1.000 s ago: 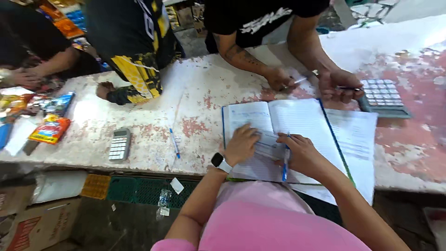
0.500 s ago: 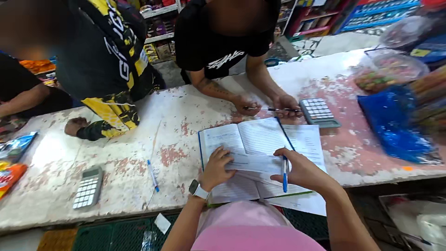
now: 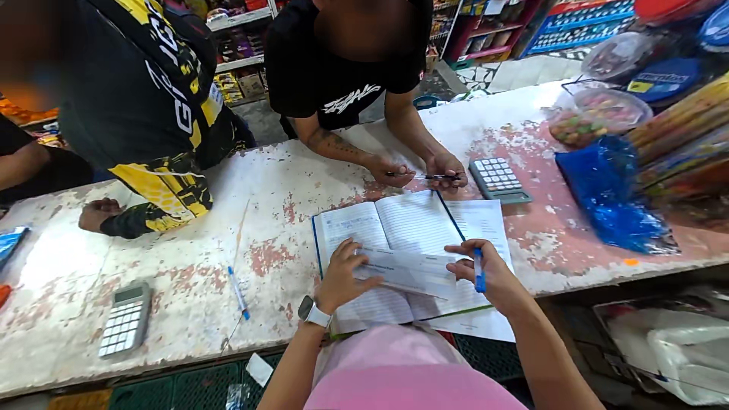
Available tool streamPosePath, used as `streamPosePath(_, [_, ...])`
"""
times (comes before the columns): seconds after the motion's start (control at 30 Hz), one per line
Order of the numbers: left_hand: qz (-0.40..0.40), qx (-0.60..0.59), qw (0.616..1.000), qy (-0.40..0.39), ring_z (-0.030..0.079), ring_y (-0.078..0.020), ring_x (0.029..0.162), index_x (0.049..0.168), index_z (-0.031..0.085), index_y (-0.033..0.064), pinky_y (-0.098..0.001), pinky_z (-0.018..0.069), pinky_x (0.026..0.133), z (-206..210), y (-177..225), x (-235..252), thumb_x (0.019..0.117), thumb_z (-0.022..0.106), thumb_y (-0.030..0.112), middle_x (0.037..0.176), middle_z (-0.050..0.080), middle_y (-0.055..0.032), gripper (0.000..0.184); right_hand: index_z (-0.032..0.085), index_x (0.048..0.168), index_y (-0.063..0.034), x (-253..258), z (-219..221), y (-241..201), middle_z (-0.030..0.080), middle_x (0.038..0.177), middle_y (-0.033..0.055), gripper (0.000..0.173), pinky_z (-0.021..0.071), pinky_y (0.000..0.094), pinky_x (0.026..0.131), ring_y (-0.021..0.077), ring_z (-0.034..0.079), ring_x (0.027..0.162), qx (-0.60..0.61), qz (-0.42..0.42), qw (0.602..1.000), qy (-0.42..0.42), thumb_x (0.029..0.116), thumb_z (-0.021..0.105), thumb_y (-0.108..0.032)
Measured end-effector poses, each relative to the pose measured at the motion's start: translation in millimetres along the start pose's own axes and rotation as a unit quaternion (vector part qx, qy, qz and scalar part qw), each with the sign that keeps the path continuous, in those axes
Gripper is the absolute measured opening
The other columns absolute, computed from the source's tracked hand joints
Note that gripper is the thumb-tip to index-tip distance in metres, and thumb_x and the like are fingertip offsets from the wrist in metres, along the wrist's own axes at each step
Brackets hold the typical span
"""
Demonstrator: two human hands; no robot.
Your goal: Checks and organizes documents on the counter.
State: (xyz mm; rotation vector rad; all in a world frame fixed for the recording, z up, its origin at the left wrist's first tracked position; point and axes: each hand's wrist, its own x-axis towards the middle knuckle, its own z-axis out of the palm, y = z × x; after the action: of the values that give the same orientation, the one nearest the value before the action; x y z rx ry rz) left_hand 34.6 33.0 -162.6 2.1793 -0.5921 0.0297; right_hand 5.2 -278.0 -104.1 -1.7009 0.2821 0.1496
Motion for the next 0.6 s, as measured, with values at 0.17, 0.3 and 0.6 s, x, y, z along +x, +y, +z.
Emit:
streamPosePath(0.17, [-0.066,0.036,0.995,0.065,0.06,-0.0404,0.12,0.111,0.073,-0.0035,-0.045,0.0518,0.101,2,3,3,0.0889,0.065,0.003,0.144,0.05,-0.032,0.025,0.046,0.122,0.009,-10,9,-1,0.062,0.091,0.013,0.045,0.0572,0.0279,0.064,0.0126,0.065,0.069,-0.089,0.04,0.994,0.053,0.0866,0.074,0.006])
streamPosePath(0.3, [-0.14,0.029,0.987,0.069,0.065,-0.0323,0.108,0.119,0.069,-0.0049,-0.0379,0.0563,0.09,-3,16,8,0.0848,0.067,0.001,0.148,0.044,-0.0318,0.035,0.052,0.117,0.0104,-13,14,6,0.067,0.09,0.018,0.035,0.0602,0.036,0.068,0.0186,0.069,0.071,-0.12,0.006,0.989,0.082,0.0875,0.071,0.008])
streamPosePath(0.6, [-0.125,0.06,0.986,0.091,0.065,-0.0377,0.112,0.115,0.071,-0.0032,-0.0439,0.0555,0.094,3,11,8,0.0861,0.065,0.002,0.144,0.051,-0.031,0.03,0.049,0.114,0.0103,-2,23,15,0.065,0.095,0.017,0.029,0.0568,0.0322,0.072,0.0151,0.066,0.077,-0.099,-0.012,0.99,0.104,0.0907,0.066,0.008])
